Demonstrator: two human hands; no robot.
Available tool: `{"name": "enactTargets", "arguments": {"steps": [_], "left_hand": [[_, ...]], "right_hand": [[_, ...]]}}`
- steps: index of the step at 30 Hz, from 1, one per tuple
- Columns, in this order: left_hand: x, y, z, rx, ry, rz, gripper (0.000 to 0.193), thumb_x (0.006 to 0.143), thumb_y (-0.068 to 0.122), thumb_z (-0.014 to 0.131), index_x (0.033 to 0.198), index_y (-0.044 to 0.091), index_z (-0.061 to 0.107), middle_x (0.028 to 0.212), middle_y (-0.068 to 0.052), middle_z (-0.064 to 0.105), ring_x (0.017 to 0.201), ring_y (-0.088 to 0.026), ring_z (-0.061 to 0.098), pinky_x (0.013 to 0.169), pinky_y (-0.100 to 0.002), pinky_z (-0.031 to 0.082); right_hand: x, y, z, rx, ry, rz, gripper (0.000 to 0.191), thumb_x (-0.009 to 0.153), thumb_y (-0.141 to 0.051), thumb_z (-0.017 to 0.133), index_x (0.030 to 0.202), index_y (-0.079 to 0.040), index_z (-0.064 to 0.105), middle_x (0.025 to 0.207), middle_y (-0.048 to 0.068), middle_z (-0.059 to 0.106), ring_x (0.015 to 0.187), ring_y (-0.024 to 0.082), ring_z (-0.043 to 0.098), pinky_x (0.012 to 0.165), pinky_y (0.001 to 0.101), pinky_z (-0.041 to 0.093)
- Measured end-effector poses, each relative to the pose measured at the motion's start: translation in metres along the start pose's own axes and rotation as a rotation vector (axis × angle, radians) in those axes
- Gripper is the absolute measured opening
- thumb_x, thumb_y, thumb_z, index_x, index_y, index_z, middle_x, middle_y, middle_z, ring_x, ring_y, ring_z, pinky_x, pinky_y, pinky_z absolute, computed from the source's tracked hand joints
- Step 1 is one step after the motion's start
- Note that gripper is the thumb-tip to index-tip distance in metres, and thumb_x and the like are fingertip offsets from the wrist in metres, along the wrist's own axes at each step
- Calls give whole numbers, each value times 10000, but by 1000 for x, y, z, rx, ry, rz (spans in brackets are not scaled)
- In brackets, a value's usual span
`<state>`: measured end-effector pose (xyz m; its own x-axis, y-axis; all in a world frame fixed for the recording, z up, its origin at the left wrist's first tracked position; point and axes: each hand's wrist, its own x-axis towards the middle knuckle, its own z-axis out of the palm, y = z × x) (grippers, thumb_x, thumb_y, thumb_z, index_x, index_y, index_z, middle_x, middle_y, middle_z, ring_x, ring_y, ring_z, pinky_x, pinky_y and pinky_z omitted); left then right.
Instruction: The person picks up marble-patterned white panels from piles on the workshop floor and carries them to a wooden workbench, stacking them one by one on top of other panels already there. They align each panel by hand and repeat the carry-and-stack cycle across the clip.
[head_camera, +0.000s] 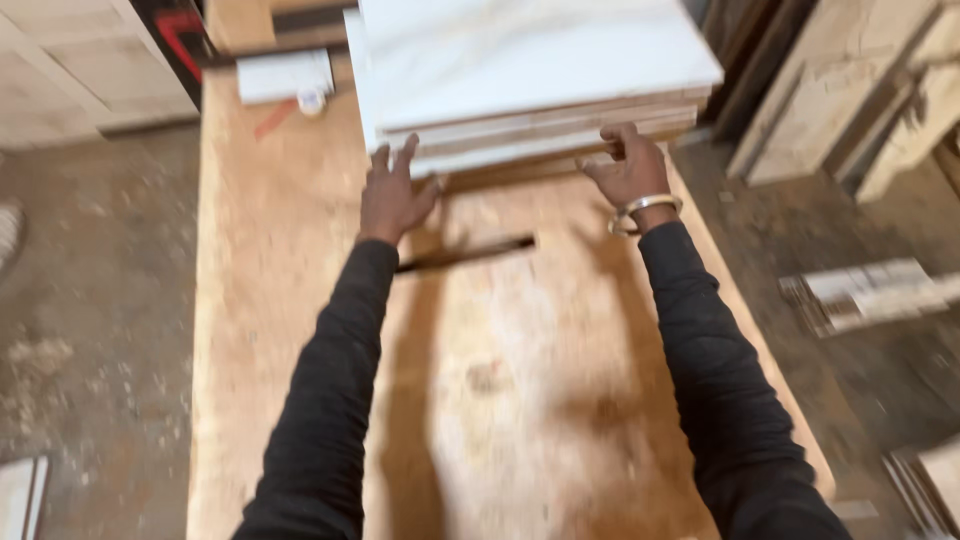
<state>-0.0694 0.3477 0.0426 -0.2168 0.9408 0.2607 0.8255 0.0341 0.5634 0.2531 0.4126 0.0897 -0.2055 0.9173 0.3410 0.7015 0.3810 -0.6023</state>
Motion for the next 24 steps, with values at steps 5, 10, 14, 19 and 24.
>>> {"name": "enactTargets", "arguments": {"steps": [5, 10, 14, 19, 24], "left_hand": [[72, 13, 22, 263, -17, 40, 952, 813, 570, 761, 1580, 184, 351, 1647, -221, 254, 1476, -425, 320, 1104, -555, 382], [87, -6, 45, 564, 127, 160, 933, 826, 451, 729, 1649, 208, 365, 1655, -180, 331, 1509, -403, 326, 1136, -553, 368], [61, -3, 38, 489, 74, 129, 987, 777, 592, 723, 1557, 101, 371, 1573, -262, 363, 1468, -431, 334, 1102, -573, 373], [25, -6, 19, 278, -53, -238, 810, 938, 674, 537, 1453, 50, 498, 1452, -224, 523, 1362, -368, 494, 1102, -530, 448], [36, -32, 21, -15, 286, -394, 901, 911, 637, 657, 1281, -164, 478, 1156, -336, 639, 1090, -459, 618, 930, -526, 506]], "right_hand": [[99, 32, -12, -329, -117, -29, 871, 867, -587, 764, 1507, -79, 463, 1516, 266, 449, 1413, 422, 382, 1157, 521, 304], [115, 73, 23, -483, -1, -247, 931, 801, -712, 658, 1510, -125, 515, 1545, 298, 428, 1399, 473, 357, 1112, 554, 290], [85, 88, 29, -559, -84, -204, 876, 841, -753, 645, 1456, -131, 589, 1387, 232, 594, 1317, 403, 507, 1092, 539, 407], [42, 84, 11, -609, -248, 38, 778, 880, -778, 560, 1385, -197, 676, 1355, 136, 701, 1238, 317, 623, 1160, 535, 428], [66, 135, -47, -771, 290, 142, 923, 893, -763, 633, 1358, 33, 605, 1187, 369, 624, 1106, 530, 609, 887, 650, 476]]}}
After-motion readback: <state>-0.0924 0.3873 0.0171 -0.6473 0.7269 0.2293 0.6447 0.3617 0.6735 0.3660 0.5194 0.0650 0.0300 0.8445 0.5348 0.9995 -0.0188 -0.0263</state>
